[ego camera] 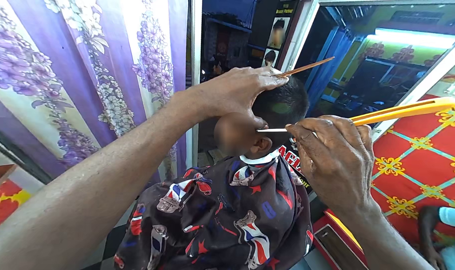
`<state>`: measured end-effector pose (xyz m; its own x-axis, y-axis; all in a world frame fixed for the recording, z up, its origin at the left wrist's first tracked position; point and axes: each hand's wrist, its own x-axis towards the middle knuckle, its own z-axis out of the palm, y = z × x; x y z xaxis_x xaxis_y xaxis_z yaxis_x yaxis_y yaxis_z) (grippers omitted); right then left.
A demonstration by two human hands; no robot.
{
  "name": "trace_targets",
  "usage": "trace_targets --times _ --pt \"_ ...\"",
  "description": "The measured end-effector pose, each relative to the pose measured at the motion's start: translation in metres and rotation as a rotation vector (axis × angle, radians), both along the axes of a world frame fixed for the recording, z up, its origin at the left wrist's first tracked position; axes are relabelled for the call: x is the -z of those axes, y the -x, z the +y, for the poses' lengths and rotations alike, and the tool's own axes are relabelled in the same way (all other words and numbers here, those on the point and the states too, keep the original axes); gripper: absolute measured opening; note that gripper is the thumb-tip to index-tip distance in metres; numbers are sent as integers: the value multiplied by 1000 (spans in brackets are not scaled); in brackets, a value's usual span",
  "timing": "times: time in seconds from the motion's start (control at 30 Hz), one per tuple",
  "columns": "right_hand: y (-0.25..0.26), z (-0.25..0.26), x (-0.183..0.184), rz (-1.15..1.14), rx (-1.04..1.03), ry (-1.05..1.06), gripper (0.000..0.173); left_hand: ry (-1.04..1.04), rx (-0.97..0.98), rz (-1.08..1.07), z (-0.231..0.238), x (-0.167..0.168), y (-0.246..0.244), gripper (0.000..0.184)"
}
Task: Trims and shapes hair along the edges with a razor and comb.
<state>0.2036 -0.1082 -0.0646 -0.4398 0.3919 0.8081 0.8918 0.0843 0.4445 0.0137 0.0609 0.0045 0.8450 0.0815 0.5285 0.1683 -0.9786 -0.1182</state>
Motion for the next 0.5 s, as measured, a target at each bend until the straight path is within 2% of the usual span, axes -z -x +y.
trace_targets --times 0.5 --pt "-1 -3 -10 27 5 149 25 -24 -4 -32 0 3 -2 90"
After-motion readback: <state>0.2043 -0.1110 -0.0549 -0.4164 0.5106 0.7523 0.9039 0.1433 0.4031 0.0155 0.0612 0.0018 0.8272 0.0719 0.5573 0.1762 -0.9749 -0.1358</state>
